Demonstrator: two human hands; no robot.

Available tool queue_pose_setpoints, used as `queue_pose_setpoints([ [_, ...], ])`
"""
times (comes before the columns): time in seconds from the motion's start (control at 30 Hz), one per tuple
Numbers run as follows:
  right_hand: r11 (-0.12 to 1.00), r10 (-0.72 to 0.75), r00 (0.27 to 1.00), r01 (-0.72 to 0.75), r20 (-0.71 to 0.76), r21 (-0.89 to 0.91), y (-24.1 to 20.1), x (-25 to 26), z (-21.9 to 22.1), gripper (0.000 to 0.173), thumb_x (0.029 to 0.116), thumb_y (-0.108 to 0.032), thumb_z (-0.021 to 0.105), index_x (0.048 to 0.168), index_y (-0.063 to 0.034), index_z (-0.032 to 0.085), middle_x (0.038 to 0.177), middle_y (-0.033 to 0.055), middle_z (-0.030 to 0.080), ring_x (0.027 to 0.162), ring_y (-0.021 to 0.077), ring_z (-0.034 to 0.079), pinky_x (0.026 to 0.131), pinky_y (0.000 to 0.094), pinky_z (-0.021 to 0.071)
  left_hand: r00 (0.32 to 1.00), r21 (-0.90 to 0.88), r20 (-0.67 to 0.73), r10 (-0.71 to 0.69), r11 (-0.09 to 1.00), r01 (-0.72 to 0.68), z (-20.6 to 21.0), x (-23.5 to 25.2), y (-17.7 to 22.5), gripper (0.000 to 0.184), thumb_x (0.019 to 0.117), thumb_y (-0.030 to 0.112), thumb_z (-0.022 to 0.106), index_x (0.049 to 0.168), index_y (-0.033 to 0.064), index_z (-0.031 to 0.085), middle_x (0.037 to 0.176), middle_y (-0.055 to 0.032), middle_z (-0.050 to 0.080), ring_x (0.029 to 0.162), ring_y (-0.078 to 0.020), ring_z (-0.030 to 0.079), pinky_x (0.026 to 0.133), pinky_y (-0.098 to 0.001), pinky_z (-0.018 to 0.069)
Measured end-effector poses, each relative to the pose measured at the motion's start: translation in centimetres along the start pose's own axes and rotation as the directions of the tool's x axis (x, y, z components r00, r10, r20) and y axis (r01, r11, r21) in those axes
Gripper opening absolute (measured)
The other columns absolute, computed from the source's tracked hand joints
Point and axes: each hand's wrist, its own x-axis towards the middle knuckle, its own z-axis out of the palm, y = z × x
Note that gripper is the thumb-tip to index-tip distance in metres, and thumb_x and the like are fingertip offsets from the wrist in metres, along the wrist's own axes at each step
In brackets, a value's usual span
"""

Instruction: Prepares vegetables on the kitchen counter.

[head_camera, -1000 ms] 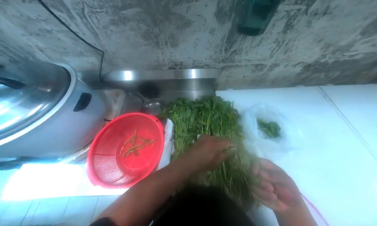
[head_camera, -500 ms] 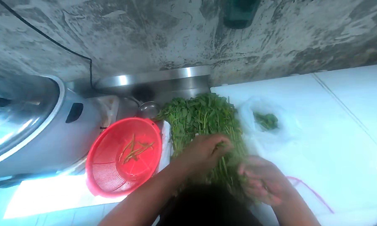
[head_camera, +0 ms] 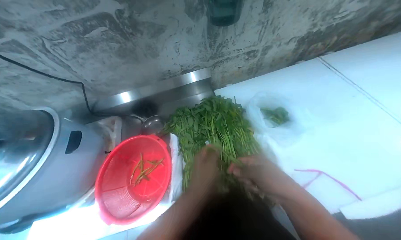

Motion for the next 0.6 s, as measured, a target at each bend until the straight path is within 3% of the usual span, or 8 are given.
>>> queue_pose_setpoints([
  [0.1,0.999,0.026,1.0,-0.026,0.008,-0.038,0.1,-0.4,-0.4,0.016,0.1007,-0.016,0.057,0.106,-0.0104,0.071,0.064,-0.0065,0.051,0.05,0.0029,0.043,0.047,0.0196,0.0385,0.984,-0.015,-0.158,0.087,0.996,-0.09,-3.4,2.0,0.0,0.027,0.1074,0.026,0.048,0.112,0.0065,0.066,0.081,-0.005,0.063,0.068,-0.0148,0.06,0.062,-0.0362,0.0536],
  [0.17,0.994,0.064,0.998,-0.064,-0.002,-0.09,0.1,-0.4,-0.7,0.016,0.1009,-0.017,0.057,0.108,-0.0106,0.07,0.065,-0.0061,0.051,0.05,0.0038,0.045,0.047,0.0202,0.04,0.936,0.159,-0.033,0.351,0.926,-0.342,-4.6,1.0,0.8,0.026,0.1065,0.023,0.046,0.109,0.0074,0.066,0.084,0.0002,0.065,0.069,-0.0096,0.061,0.062,-0.0296,0.0544],
  [0.2,0.991,0.08,0.997,-0.079,0.004,-0.104,0.1,-0.3,-0.7,0.017,0.1008,-0.018,0.058,0.109,-0.0103,0.07,0.065,-0.006,0.052,0.05,0.004,0.046,0.047,0.0201,0.0411,0.873,0.303,0.093,0.478,0.822,-0.482,-4.7,0.2,1.2,0.025,0.1065,0.021,0.047,0.11,0.007,0.067,0.099,0.0022,0.071,0.08,-0.0068,0.067,0.069,-0.028,0.0582],
  [0.27,0.99,0.096,0.995,-0.093,0.027,-0.109,0.0,-0.1,-0.2,0.015,0.1004,-0.018,0.06,0.109,-0.0097,0.07,0.068,-0.0051,0.055,0.051,0.0047,0.049,0.047,0.0204,0.0436,0.71,0.485,0.365,0.603,0.527,-0.698,-4.1,-1.0,1.7,0.026,0.1044,0.02,0.05,0.113,0.007,0.072,0.128,-0.0024,0.07,0.103,-0.0122,0.071,0.085,-0.0352,0.0611],
  [0.33,0.99,0.102,0.993,-0.095,0.062,-0.1,-0.2,0.0,0.5,0.011,0.0985,-0.013,0.059,0.106,-0.011,0.067,0.069,-0.0042,0.056,0.053,0.0056,0.051,0.048,0.0213,0.0452,0.603,0.533,0.516,0.608,0.323,-0.782,-2.8,-1.4,1.2,0.025,0.1038,0.021,0.054,0.116,0.0103,0.073,0.123,-0.0054,0.073,0.098,-0.018,0.074,0.08,-0.0398,0.0626],
  [0.4,0.988,0.112,0.99,-0.1,0.092,-0.12,-0.1,0.1,0.6,0.013,0.0992,-0.013,0.059,0.11,-0.0113,0.067,0.072,-0.0027,0.058,0.055,0.007,0.054,0.051,0.0231,0.0485,0.594,0.557,0.575,0.562,0.263,-0.788,-2.3,-1.1,0.1,0.027,0.1017,0.017,0.054,0.121,0.0108,0.071,0.107,-0.0068,0.074,0.088,-0.0217,0.074,0.072,-0.0427,0.0622],
  [0.47,0.982,0.127,0.989,-0.115,0.075,-0.147,0.1,0.0,0.2,0.021,0.1002,-0.016,0.061,0.119,-0.011,0.067,0.075,-0.0005,0.06,0.058,0.009,0.057,0.054,0.0252,0.052,0.612,0.576,0.559,0.56,0.268,-0.772,-2.7,-0.8,-0.7,0.024,0.1016,0.016,0.052,0.116,0.0108,0.071,0.097,-0.0074,0.073,0.08,-0.0222,0.073,0.066,-0.0419,0.0613],
  [0.6,0.972,0.12,0.992,-0.126,-0.042,-0.198,0.1,-0.6,-0.5,0.02,0.1026,-0.018,0.059,0.117,-0.0089,0.068,0.073,-0.0012,0.058,0.056,0.0085,0.056,0.053,0.0238,0.0503,0.645,0.621,0.521,0.559,0.271,-0.736,-4.4,-0.5,-1.7,0.026,0.1041,0.019,0.051,0.115,0.0123,0.073,0.103,-0.0051,0.073,0.082,-0.0176,0.073,0.069,-0.0364,0.062],
])
